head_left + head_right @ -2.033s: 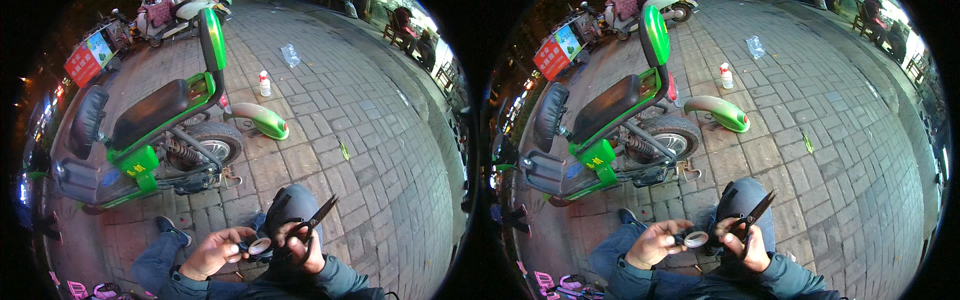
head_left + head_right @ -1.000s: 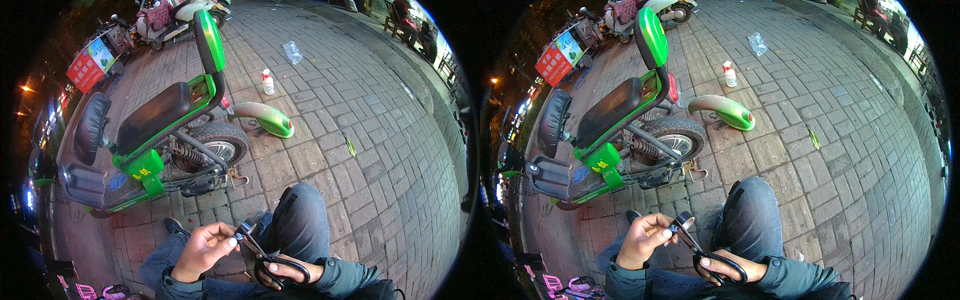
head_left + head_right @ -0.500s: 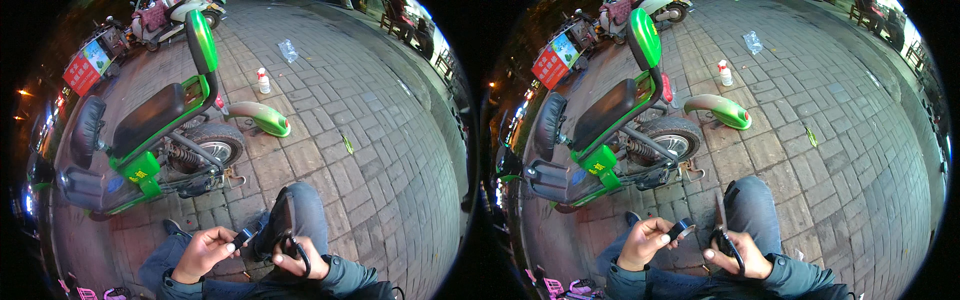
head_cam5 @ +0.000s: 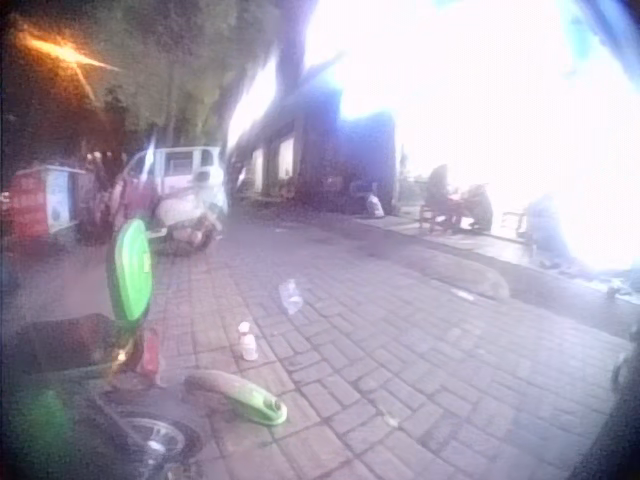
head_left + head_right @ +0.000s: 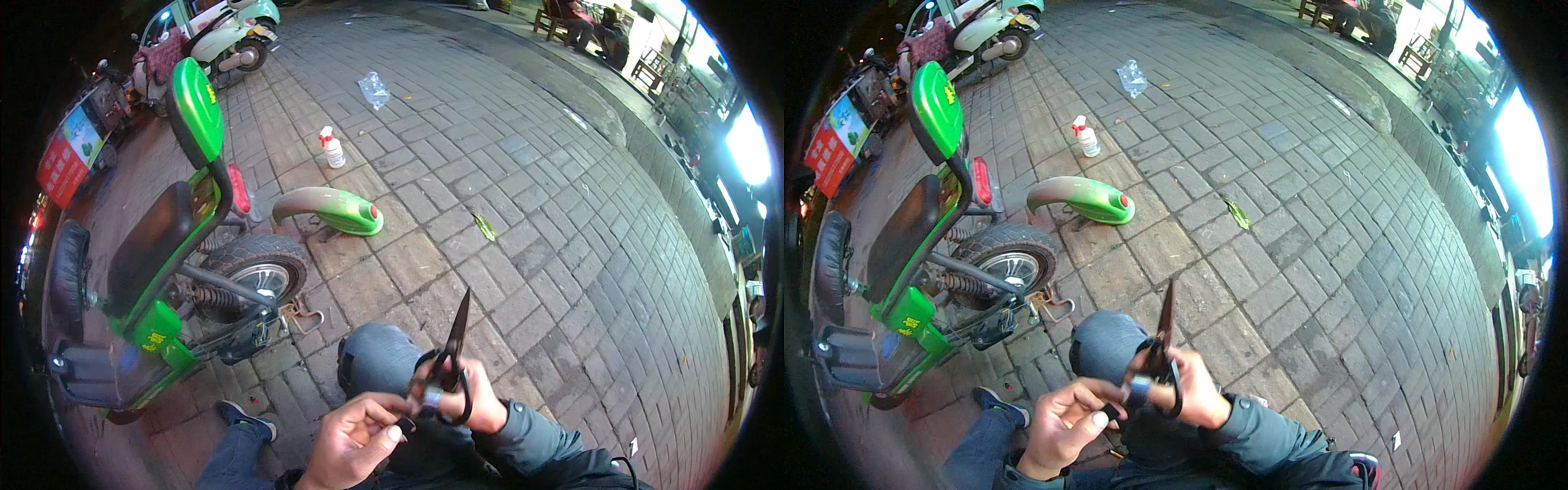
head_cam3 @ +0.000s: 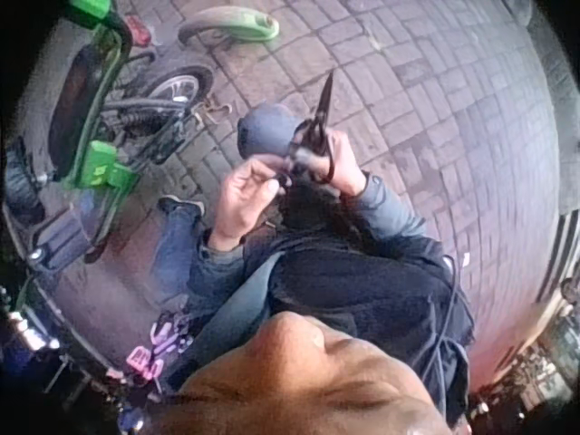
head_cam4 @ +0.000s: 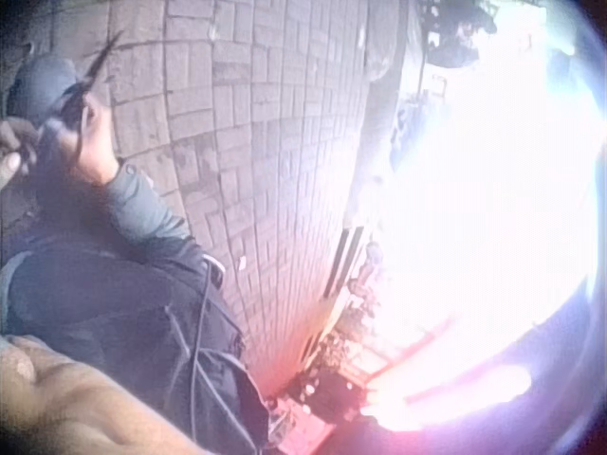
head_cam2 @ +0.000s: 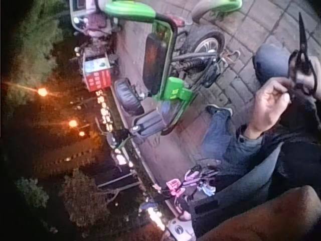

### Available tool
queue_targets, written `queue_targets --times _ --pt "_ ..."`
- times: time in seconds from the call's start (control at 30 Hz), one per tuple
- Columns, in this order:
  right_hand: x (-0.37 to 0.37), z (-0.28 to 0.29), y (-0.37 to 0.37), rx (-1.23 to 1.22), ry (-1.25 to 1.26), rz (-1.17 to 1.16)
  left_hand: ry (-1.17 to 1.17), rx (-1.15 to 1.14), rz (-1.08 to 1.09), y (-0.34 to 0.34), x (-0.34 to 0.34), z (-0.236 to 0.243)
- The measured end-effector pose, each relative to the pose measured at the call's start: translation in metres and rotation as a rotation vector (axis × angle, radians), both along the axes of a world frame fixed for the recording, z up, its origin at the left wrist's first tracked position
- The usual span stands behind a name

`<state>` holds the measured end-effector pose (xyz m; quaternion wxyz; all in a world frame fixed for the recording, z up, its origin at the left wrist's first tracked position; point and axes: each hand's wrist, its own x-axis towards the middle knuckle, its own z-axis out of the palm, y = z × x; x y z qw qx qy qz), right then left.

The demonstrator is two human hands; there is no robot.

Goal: The person sits on the sidewalk and repairs the wiring of a green electric scooter. They strip wire ends, twist them together, and wrap the connections with electrical tape.

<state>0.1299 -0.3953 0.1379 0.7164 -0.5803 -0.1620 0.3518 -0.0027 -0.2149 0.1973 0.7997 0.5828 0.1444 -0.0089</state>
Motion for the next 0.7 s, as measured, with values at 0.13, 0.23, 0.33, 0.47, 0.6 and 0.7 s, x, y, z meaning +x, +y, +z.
queue_targets --times 0.13,0.23,0.33,0.47,0.6,0.7 --pt "0.063 -0.124 -0.027 -0.358 0.003 -0.388 -0.043 0.25 0.228 0.02 -0.006 0.007" --pt "0.097 -0.24 -0.06 -1.196 -0.213 -0.294 -0.027 0.276 0.407 0.048 -0.019 0.005" --pt "0.092 -0.338 -0.107 -1.456 -0.198 -0.127 0.061 0.195 0.503 0.062 -0.035 -0.001" --pt "0.085 -0.389 -0.129 -1.593 -0.161 -0.098 0.144 0.142 0.498 0.066 -0.048 -0.011" --pt "0.147 -0.29 -0.089 -1.245 -0.834 -0.658 0.118 0.076 0.488 0.063 -0.05 -0.022" --pt "0.146 -0.146 -0.04 -0.258 -0.76 -0.795 0.132 0.004 0.466 0.049 -0.043 -0.034"
